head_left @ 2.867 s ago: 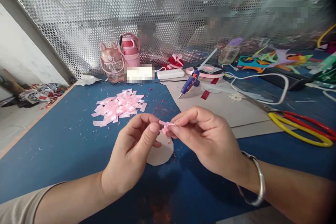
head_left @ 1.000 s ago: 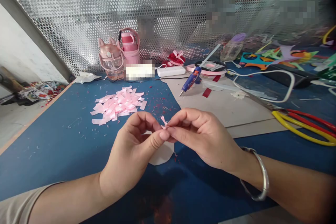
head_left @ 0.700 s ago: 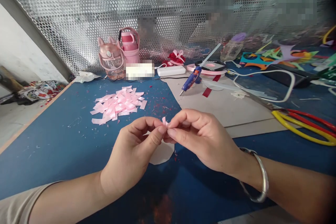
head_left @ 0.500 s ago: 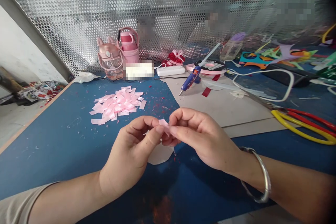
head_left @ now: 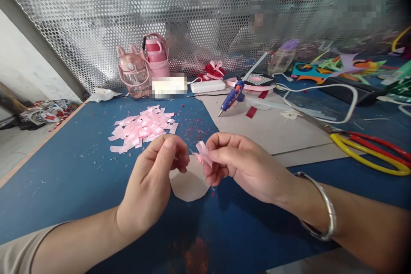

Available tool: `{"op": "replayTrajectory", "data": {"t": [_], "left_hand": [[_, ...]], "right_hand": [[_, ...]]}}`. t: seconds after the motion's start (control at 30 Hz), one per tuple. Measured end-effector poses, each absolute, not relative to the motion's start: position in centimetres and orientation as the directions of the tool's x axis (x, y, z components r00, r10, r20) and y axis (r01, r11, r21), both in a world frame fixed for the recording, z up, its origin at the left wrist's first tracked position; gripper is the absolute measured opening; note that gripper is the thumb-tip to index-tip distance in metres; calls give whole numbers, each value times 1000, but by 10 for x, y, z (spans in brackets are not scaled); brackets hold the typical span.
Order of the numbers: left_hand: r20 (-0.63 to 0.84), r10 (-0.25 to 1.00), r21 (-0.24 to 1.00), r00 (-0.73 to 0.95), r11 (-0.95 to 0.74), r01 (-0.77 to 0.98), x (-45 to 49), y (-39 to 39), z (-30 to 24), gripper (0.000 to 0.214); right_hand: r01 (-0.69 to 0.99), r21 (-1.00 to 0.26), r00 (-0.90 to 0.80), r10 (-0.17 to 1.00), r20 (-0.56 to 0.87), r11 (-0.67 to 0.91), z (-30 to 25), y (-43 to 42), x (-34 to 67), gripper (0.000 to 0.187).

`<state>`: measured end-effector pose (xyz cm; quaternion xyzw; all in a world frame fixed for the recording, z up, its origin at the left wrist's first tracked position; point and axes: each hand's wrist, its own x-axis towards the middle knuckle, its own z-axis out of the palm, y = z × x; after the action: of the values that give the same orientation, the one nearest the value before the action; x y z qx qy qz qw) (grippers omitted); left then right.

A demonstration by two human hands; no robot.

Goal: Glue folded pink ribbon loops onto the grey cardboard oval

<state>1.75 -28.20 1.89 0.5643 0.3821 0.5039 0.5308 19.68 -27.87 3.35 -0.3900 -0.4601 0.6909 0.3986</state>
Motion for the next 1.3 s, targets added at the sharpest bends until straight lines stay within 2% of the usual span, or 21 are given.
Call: {"op": "replayTrajectory", "data": {"t": [0.07,0.17,0.23,0.33,0.4,0.5,0.57,0.63,0.7,0.83,1.03,1.17,1.3], "left_hand": [[152,976,988,156,-146,-49,17,-275,19,9],[134,980,991,145,-128,-48,14,-270,17,31],[115,971,993,208,-116,-7,12,-272,18,12],[162,942,985,295,-171,4,10,-280,24,32],[143,924,989,354,-146,-18,11,-286,29,28],[10,924,1000,383,-15,11,14,-289,32,21],[-40,949,999,314,49,-18,15,-288,32,19],[-66,959,994,276,88,-69,15,-285,32,28],[-95,942,990,323,122,-67,15,-283,32,36],[-119,908,990,402,137,-17,19,-284,34,31],[-59,923,993,381,92,-68,23,-287,30,18],[-12,910,985,415,83,-153,20,-287,31,12],[6,934,995,358,31,-98,18,-287,32,13]], "right_hand": [[-130,-976,-362,925,-115,-172,34,-278,200,9],[-89,-993,-343,938,-46,-81,36,-277,203,8],[-71,-995,-355,934,-44,-74,37,-277,204,8],[-39,-995,-387,919,-74,-96,36,-278,204,6],[-23,-996,-406,911,-73,-90,36,-279,203,4],[20,-999,-424,905,-34,-28,38,-282,204,4],[91,-995,-416,909,0,42,41,-284,204,5],[192,-969,-403,913,65,154,42,-286,205,7],[278,-917,-400,902,160,286,43,-287,206,9],[343,-837,-401,872,281,427,40,-287,208,11],[272,-894,-318,910,265,356,41,-284,210,12],[216,-927,-342,913,222,307,41,-283,211,10],[236,-922,-370,906,206,306,41,-283,210,12]]}}
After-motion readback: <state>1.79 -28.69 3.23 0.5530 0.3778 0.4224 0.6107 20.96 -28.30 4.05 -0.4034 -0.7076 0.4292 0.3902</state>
